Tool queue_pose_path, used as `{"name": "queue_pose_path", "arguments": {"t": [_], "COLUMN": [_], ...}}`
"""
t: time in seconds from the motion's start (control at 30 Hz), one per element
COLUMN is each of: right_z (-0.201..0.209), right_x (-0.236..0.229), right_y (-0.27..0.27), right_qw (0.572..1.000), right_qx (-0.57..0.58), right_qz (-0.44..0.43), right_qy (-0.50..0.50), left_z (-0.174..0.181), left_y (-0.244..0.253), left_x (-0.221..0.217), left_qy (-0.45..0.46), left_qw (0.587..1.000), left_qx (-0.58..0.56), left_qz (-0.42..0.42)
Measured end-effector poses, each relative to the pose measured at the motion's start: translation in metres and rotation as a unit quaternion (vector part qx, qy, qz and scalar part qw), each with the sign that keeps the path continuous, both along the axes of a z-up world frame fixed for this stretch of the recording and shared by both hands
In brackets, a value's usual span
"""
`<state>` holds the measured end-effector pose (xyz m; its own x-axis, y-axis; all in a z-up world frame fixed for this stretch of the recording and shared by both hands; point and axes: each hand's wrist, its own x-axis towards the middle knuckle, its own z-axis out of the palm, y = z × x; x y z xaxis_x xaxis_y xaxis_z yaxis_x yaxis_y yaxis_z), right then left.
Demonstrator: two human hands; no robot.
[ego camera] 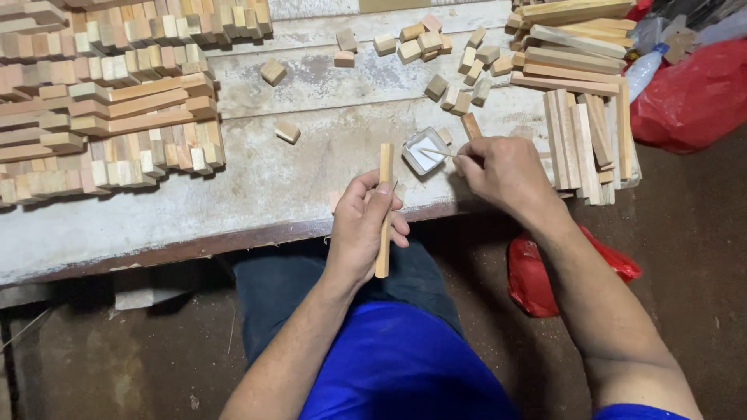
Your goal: Applying glue to small wooden blocks and assembling them into a larger structure
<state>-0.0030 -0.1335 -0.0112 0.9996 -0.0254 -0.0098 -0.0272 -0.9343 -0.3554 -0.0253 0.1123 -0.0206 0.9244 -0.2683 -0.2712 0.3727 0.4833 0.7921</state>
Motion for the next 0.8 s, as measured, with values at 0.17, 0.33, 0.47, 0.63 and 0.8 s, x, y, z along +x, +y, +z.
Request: {"name": "queue_pose_path", "arguments": {"t": [0.17, 0.33, 0.47, 0.63, 0.8], "right_z": [0.019, 0.001, 0.012, 0.014, 0.024], "right_x": [-0.01, -0.018, -0.03, -0.041, -0.048], "right_y": [0.015, 0.005, 0.01, 0.004, 0.014], "right_qw": [0.99, 0.963, 0.898, 0.853, 0.927], "right_qx": [0.125, 0.234, 0.395, 0.493, 0.367], "right_qz": [-0.069, -0.128, -0.176, -0.168, -0.072], "right_qy": [0.012, 0.042, 0.076, 0.045, 0.032], "left_z": [-0.005, -0.014, -0.011, 0.0, -0.001], "left_y": [0.0, -0.003, -0.002, -0.002, -0.008], "left_x": [0.001, 0.002, 0.002, 0.001, 0.0], "left_qy": [0.011, 0.014, 0.014, 0.012, -0.016], "left_qw": [1.0, 1.0, 1.0, 0.996, 0.99], "left_qx": [-0.024, -0.025, 0.024, 0.089, 0.134], "left_qz": [0.0, -0.003, -0.007, -0.023, -0.032]}}
